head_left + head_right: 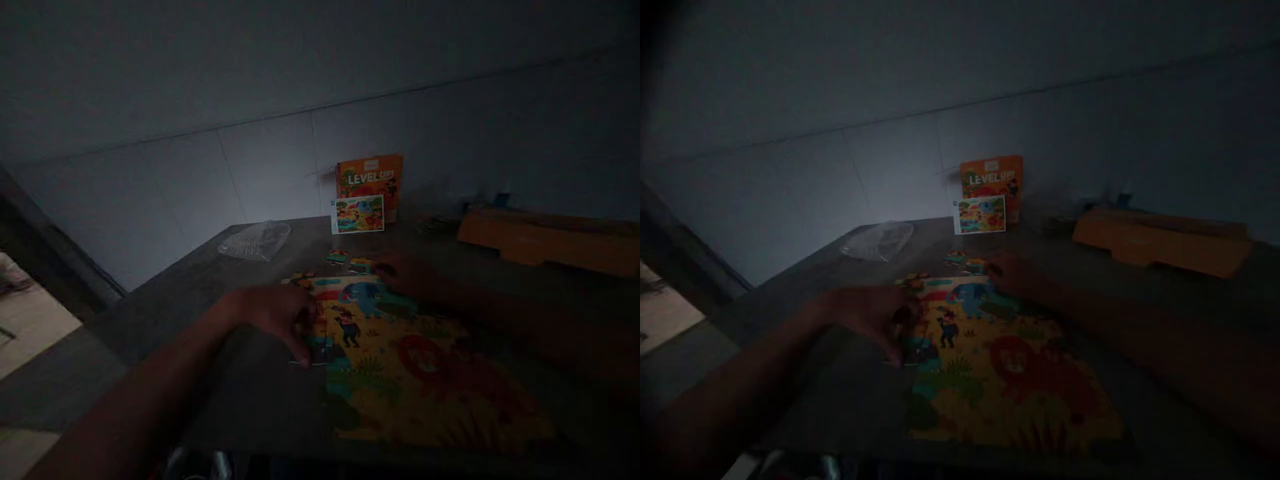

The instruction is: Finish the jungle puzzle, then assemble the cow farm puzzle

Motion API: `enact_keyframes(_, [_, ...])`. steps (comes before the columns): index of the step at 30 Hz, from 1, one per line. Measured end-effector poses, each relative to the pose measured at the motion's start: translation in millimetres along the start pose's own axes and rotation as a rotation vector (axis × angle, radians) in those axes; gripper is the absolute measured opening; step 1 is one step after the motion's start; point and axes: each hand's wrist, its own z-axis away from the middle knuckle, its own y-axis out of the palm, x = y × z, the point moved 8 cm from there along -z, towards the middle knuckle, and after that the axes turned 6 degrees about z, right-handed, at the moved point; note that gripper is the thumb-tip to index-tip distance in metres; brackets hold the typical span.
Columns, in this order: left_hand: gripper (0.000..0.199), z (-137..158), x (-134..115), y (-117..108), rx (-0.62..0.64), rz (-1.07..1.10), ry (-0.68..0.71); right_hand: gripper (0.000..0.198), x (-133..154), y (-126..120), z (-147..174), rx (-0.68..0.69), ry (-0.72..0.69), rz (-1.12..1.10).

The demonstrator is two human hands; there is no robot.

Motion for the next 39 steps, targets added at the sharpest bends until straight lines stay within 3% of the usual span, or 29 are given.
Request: enact_keyframes(39, [0.048,4.6,-2.8,-1.9,-0.001,-0.065,-0.073,0.022,2.0,-1.4,0.8,-0.026,-0.027,0.034])
